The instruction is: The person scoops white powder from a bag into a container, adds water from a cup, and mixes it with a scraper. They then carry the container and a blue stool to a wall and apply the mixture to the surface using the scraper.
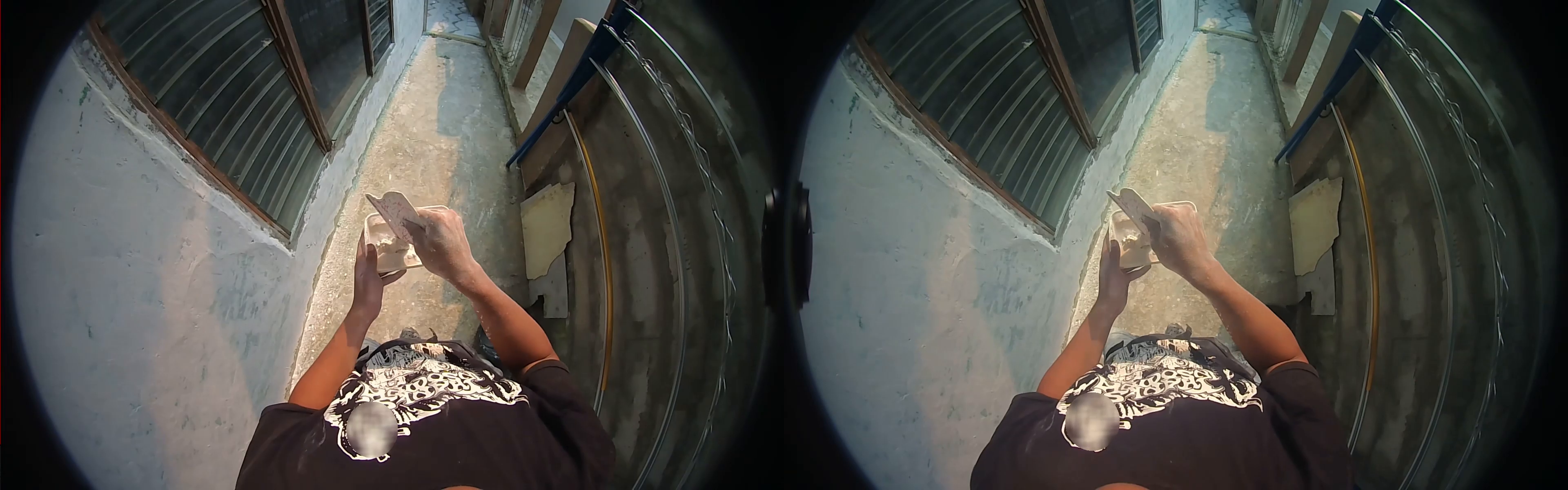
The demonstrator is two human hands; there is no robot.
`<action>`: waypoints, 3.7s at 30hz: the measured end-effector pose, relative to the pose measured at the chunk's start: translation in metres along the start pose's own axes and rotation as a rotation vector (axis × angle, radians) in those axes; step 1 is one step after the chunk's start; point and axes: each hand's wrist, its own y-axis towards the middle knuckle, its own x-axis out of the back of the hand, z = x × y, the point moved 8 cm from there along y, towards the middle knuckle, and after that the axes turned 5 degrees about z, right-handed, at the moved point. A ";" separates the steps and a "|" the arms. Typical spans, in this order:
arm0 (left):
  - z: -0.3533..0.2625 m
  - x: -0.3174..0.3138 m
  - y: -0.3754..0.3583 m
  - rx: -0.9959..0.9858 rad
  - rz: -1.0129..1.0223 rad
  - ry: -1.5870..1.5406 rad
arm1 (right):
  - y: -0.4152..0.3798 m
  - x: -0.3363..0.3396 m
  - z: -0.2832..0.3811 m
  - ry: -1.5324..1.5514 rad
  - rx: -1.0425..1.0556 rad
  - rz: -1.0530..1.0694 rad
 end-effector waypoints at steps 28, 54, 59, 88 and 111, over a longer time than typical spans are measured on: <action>0.003 0.003 -0.004 -0.003 -0.003 0.084 | 0.000 0.003 -0.031 -0.014 -0.190 0.129; 0.008 0.026 -0.008 0.006 -0.046 0.043 | 0.003 -0.020 -0.017 -0.081 -0.069 0.357; -0.009 0.024 -0.011 -0.024 -0.049 0.050 | 0.012 -0.010 -0.017 -0.089 -0.065 0.416; 0.026 0.047 -0.011 0.004 -0.271 -0.283 | 0.026 0.013 0.023 0.032 -0.016 0.283; 0.015 -0.012 -0.003 0.076 0.046 -0.066 | 0.004 -0.001 0.001 -0.177 -0.027 0.233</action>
